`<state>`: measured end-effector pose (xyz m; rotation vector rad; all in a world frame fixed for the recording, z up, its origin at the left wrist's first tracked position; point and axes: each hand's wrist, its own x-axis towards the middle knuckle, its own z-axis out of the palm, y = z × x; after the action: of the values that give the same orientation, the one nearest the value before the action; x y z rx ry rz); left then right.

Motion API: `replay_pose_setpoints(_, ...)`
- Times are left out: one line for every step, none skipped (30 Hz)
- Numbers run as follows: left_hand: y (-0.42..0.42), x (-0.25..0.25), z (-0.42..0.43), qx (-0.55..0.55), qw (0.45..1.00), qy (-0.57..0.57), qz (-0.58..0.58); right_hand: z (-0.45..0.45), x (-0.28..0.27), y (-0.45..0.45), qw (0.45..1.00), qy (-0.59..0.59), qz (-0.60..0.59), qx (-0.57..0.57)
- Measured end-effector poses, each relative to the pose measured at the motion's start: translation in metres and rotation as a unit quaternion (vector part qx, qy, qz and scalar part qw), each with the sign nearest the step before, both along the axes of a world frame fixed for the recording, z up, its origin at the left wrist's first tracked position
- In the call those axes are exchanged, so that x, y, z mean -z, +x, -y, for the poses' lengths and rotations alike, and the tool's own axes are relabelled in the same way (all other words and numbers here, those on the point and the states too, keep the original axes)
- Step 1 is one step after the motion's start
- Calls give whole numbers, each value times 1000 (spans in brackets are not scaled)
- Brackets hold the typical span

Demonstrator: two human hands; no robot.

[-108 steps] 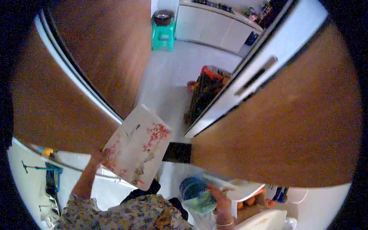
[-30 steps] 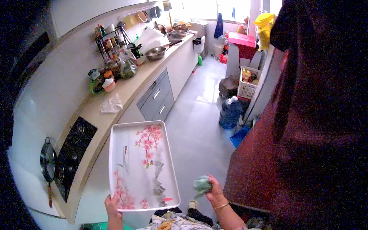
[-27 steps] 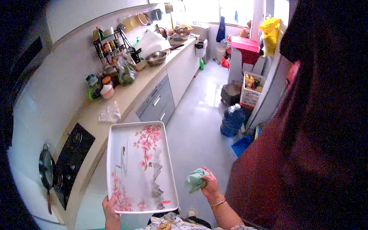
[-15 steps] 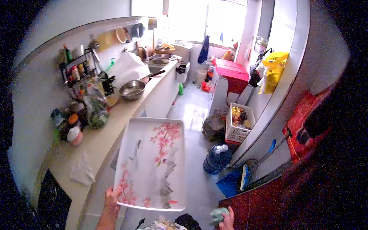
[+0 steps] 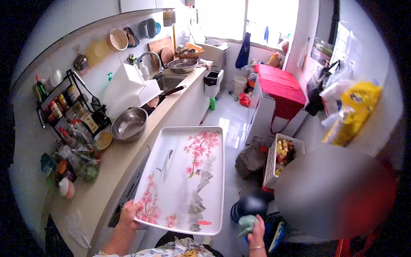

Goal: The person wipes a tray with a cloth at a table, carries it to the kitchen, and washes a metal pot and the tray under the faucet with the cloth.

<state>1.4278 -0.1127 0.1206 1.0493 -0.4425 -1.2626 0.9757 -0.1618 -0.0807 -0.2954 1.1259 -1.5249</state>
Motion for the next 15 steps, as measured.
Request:
replay_pose_setpoints(-8,-9,-1,-17,1000,9,8,30,2,7,999,-41,-16,-14)
replay_pose_setpoints(-13,-7,-1,-24,1000,4,15,56,2,15,995,-85,-31,-27)
replay_pose_setpoints(-15,-3,-1,-10,1000,-20,17,75,-11,22,995,-81,5,-55)
replay_pose_setpoints(-11,-1,5,20,999,-43,22,80,-15,31,994,-75,44,-69)
replay_pose_setpoints(-14,0,9,26,998,-49,18,91,11,29,987,-127,49,-86)
replay_pose_setpoints(-17,5,8,24,998,-52,15,94,16,25,985,-138,48,-89)
replay_pose_setpoints(-17,7,9,28,998,-52,19,86,12,26,987,-130,9,-94)
replay_pose_setpoints(-15,7,13,36,997,-59,24,77,5,25,987,-129,-30,-95)
replay_pose_setpoints(-13,10,13,9,998,-37,54,64,17,20,989,-121,-40,-77)
replay_pose_setpoints(-14,7,16,7,998,-47,43,45,24,13,996,-72,-25,-46)
replay_pose_setpoints(-17,7,13,22,998,-44,24,21,38,1,998,-40,-35,-31)
replay_pose_setpoints(-18,7,9,40,998,-38,12,1,56,-8,999,27,-19,-17)
replay_pose_setpoints(-19,10,6,32,999,-40,16,-24,70,-15,999,46,-28,-7)
replay_pose_setpoints(-20,12,4,35,999,-35,14,-47,79,-17,999,44,8,20)
replay_pose_setpoints(-21,13,2,34,999,-39,9,-75,86,-21,997,67,47,8)
